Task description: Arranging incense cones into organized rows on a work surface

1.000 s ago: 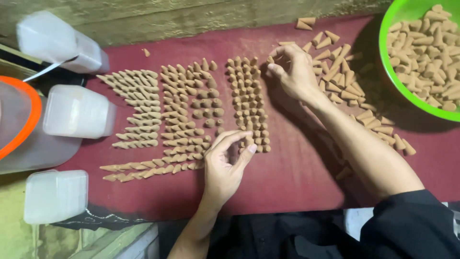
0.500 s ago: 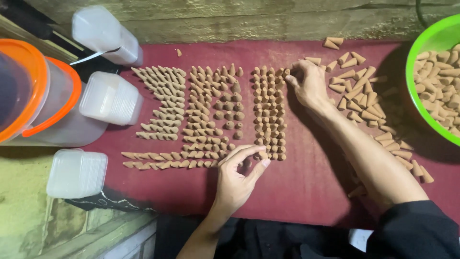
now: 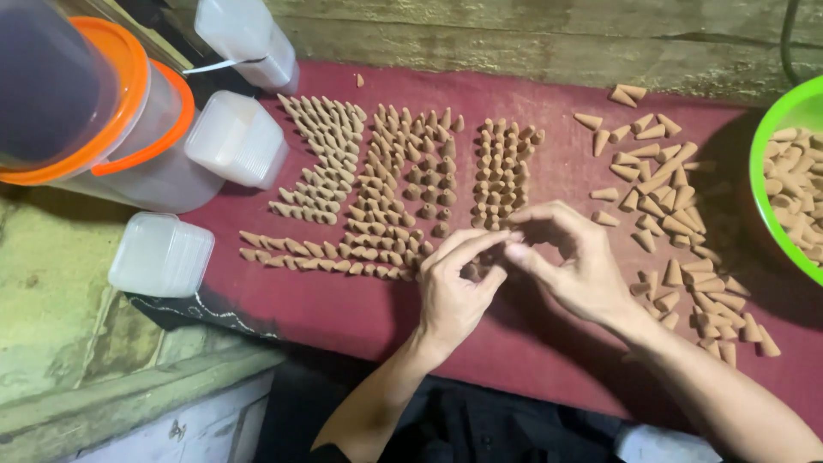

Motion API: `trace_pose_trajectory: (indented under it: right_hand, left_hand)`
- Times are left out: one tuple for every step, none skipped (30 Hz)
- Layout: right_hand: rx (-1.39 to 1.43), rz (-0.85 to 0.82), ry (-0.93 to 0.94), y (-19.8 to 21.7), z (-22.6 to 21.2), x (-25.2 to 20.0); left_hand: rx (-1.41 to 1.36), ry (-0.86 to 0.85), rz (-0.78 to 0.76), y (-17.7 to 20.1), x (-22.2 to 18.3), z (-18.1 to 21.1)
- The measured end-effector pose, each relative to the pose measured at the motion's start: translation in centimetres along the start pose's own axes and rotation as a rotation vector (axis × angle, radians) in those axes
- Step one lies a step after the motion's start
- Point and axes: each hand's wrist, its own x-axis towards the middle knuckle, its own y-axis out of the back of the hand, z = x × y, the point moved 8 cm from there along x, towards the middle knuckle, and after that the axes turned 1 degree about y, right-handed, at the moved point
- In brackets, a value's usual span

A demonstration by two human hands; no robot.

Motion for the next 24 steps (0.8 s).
trace_pose_trajectory:
  right_hand:
    - [0.0,0.002,0.002,-0.3,0.1,-0.5]
    - [0.016,0.03,-0.028,-0.4,0.4,-1.1]
    - [0.033,0.06,-0.06,-0.5,0.7,-1.8]
    - [0.034,0.062,-0.061,-0.5,1.1,-1.9]
    - [0.1,0.118,-0.103,-0.1,1.8,-2.2]
    - [0.166,0.175,-0.144,0.3,2.5,-2.6]
    - [0.165,0.183,-0.154,0.7,2.9,-2.5]
    - [0.135,0.211,-0.118,1.3,3.0,-2.3]
    - [0.103,0.241,-0.08,2.1,3.0,-2.2]
    - [0.1,0.251,-0.089,2.8,3.8,-1.8]
    - [0.015,0.262,-0.063,3.6,4.3,-1.2]
    - [-0.069,0.273,-0.039,4.5,4.8,-0.5]
    - [-0.072,0.281,-0.041,5.0,5.7,0.3]
    - [-0.142,0.303,-0.018,5.7,6.4,1.2]
    - [-0.211,0.32,0.002,6.3,7.1,1.9]
    - [-0.212,0.326,-0.003,6.7,8.2,2.7]
    - [-0.247,0.315,-0.02,7.0,9.3,3.6]
    - [-0.282,0.304,-0.037,7.2,10.3,4.5]
    - [-0.283,0.304,-0.04,7.1,11.1,5.2]
    - [-0.341,0.299,-0.057,6.9,12.0,5.9]
    - [-0.398,0.294,-0.073,6.7,12.8,6.6]
    - [-0.399,0.294,-0.077,6.4,13.3,7.1]
    - [-0.389,0.285,-0.078,6.1,13.8,7.6]
    - [-0.378,0.276,-0.079,5.7,14.3,8.2]
  left_hand:
    - [-0.001,-0.002,-0.001,-0.6,0.0,0.3]
    - [0.005,-0.013,0.03,-1.0,0.0,0.6]
    - [0.012,-0.022,0.059,-1.5,-0.2,1.0]
    - [0.012,-0.023,0.055,-1.8,-0.1,0.9]
    - [0.032,-0.023,0.08,-1.9,-0.2,0.9]
    - [0.052,-0.024,0.104,-2.1,-0.3,0.8]
    - [0.049,-0.018,0.093,-2.8,-0.2,0.5]
    - [0.041,-0.017,0.102,-3.3,-0.1,0.4]
    - [0.031,-0.017,0.11,-4.0,0.0,0.2]
    - [0.025,-0.012,0.099,-4.4,-0.1,-0.2]
    - [0.013,-0.011,0.068,-5.0,-0.1,-0.5]
    - [0.001,-0.009,0.037,-5.6,-0.1,-0.8]
    - [-0.004,-0.011,0.03,-5.8,-0.1,-0.7]
    - [0.015,-0.016,0.015,-6.1,-0.1,-0.6]
    - [0.036,-0.018,0.001,-6.3,-0.2,-0.5]
    - [0.033,-0.017,-0.005,-6.6,-0.7,-1.0]
    - [0.092,-0.058,-0.001,-6.8,-1.0,-1.1]
    - [0.151,-0.1,0.003,-7.0,-1.3,-1.3]
    - [0.15,-0.097,0.001,-6.7,-1.4,-1.0]
    - [0.169,-0.126,-0.009,-6.6,-1.4,-0.4]
    - [0.188,-0.155,-0.02,-6.4,-1.4,0.2]
    - [0.187,-0.153,-0.023,-6.2,-1.5,0.1]
    - [0.214,-0.2,-0.034,-6.0,-1.7,0.3]
    - [0.241,-0.247,-0.045,-5.8,-1.8,0.6]
